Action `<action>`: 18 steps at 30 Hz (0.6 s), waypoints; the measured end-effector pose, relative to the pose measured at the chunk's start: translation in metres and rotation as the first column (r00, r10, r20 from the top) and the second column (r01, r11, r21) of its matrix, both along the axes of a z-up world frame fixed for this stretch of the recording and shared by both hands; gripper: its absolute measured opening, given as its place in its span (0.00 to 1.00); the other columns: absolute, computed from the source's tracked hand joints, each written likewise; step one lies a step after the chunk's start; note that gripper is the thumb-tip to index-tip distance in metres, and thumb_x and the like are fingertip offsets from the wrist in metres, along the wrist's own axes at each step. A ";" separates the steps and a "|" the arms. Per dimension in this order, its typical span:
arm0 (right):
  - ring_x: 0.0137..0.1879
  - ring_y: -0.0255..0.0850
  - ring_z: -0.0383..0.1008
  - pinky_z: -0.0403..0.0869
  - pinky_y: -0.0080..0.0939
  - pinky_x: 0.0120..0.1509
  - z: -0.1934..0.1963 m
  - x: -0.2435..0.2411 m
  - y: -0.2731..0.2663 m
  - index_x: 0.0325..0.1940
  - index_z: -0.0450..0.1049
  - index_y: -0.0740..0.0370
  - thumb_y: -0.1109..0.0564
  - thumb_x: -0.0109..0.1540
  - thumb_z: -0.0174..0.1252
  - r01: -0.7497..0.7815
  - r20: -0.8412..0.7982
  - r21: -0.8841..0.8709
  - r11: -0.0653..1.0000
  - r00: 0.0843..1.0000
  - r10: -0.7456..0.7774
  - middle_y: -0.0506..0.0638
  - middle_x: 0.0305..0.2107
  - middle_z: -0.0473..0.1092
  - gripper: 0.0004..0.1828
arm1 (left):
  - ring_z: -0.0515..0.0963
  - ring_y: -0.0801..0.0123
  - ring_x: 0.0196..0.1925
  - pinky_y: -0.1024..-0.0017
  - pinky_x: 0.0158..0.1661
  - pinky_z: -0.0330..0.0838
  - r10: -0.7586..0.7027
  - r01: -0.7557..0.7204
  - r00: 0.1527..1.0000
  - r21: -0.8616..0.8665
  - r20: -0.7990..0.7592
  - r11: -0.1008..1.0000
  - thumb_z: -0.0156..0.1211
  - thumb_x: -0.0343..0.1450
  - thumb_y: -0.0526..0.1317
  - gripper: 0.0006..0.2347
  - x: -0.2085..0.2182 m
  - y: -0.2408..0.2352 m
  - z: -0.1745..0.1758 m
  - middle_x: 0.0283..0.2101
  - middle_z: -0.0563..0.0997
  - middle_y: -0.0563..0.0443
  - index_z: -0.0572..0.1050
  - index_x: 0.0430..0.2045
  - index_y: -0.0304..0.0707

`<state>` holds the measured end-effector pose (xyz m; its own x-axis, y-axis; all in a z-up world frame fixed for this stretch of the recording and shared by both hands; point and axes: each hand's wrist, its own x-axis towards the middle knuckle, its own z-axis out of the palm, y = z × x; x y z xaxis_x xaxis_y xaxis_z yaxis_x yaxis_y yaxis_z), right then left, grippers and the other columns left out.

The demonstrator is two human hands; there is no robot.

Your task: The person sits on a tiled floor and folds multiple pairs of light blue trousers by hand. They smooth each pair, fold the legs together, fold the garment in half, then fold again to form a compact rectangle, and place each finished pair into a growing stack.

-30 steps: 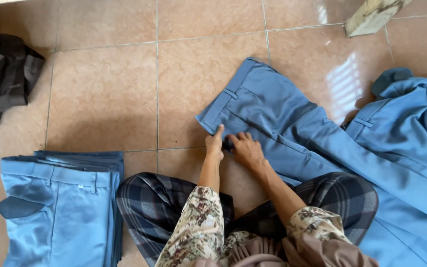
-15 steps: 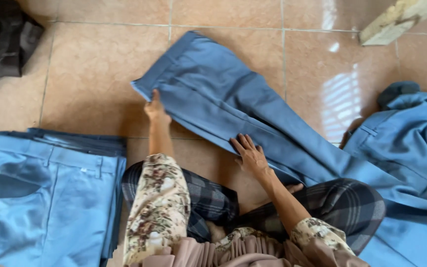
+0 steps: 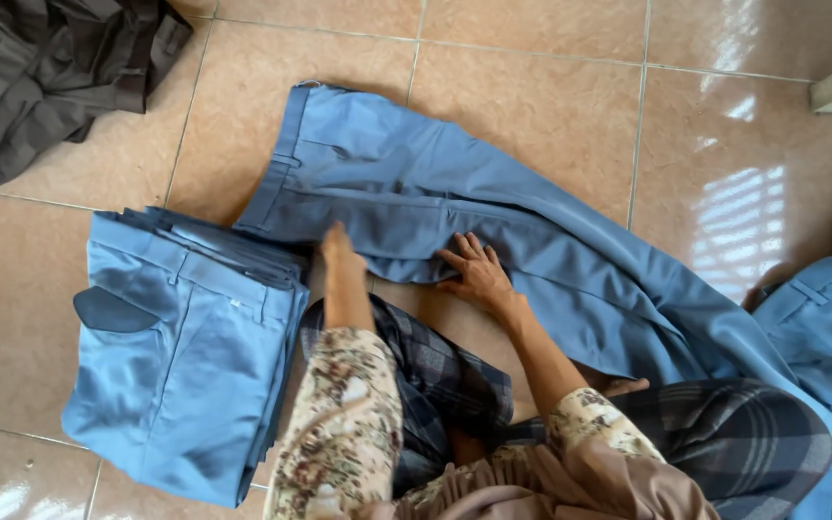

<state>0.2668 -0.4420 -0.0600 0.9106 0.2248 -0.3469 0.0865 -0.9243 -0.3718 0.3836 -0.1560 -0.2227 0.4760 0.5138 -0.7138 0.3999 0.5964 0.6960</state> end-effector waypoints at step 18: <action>0.53 0.39 0.70 0.69 0.50 0.60 -0.074 -0.023 -0.077 0.45 0.77 0.39 0.41 0.57 0.66 0.231 0.592 -0.162 0.959 0.800 -0.093 0.39 0.37 0.68 0.13 | 0.75 0.41 0.61 0.57 0.54 0.79 -0.231 0.188 0.956 -0.226 -0.179 0.956 0.74 0.66 0.53 0.36 -0.114 -0.159 0.143 0.62 0.66 0.31 0.61 0.60 0.29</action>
